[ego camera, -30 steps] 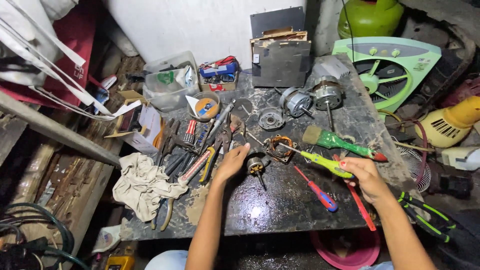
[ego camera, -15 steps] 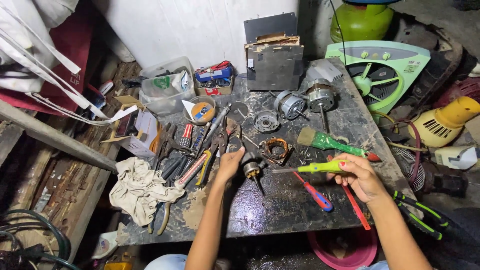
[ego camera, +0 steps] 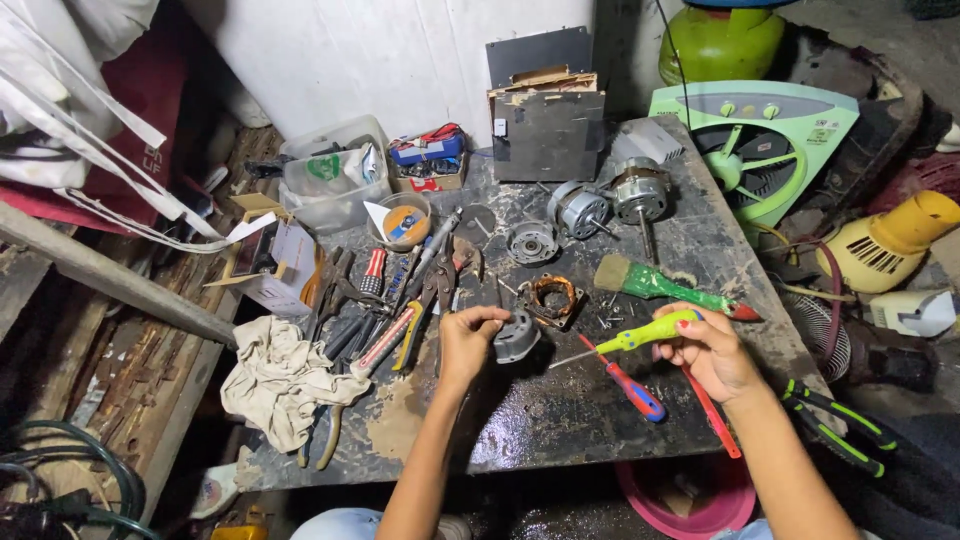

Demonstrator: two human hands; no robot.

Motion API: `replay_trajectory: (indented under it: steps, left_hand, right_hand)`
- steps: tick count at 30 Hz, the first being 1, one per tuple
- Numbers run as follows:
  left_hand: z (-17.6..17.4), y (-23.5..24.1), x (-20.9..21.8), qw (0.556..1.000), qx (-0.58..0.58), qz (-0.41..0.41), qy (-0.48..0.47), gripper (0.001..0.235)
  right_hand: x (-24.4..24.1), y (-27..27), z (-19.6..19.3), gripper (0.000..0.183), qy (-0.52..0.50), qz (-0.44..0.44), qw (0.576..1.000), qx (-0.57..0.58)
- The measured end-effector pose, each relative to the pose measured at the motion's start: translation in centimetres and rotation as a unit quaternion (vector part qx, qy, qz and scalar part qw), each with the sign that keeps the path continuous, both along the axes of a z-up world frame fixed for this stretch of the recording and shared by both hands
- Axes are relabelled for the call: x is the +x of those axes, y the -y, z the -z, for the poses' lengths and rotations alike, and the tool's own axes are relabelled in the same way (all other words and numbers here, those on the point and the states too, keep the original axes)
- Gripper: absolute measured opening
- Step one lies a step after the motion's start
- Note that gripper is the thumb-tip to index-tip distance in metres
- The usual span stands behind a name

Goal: The person cleans a motor stator with a brush, then uses a screwdriver to pry and separate a rotor from a housing. The person handles the stator, rotor, and housing on a cluttered workbench.

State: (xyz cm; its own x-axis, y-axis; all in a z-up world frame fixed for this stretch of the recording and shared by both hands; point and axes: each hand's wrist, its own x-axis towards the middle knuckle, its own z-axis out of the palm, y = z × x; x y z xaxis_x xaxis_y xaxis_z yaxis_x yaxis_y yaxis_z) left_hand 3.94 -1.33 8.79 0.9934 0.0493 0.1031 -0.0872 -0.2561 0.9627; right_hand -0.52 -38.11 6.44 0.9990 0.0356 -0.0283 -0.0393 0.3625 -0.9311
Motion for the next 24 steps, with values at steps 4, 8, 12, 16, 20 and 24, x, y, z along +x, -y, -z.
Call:
replay_trajectory:
  steps: [4, 8, 12, 16, 20, 24]
  left_hand:
    - [-2.3, 0.7, -1.4, 0.996, -0.045, 0.024, 0.07, 0.017]
    - [-1.3, 0.5, -2.3, 0.983, -0.086, 0.109, 0.12, 0.024]
    - [1.9, -0.5, -1.8, 0.976, -0.032, 0.107, 0.186, 0.018]
    - [1.7, -0.8, -2.2, 0.97, -0.008, 0.118, 0.212, 0.018]
    - [0.0, -0.2, -3.1, 0.963, -0.001, 0.14, 0.231, 0.024]
    - [-1.3, 0.6, -4.1, 0.96, 0.011, 0.146, 0.238, 0.046]
  right_hand:
    - [0.0, -0.5, 0.2, 0.045, 0.01, 0.011, 0.999, 0.03]
    - [-0.5, -2.4, -1.4, 0.049, 0.073, 0.042, 0.996, 0.028]
    - [-1.4, -4.7, -3.0, 0.047, 0.135, 0.104, 0.985, -0.024]
    - [-3.0, -6.4, -5.0, 0.046, 0.161, 0.128, 0.974, -0.093]
    - [-3.4, -7.1, -5.9, 0.033, 0.188, 0.113, 0.96, -0.172]
    - [-3.2, -7.0, -5.3, 0.03, 0.19, 0.121, 0.958, -0.178]
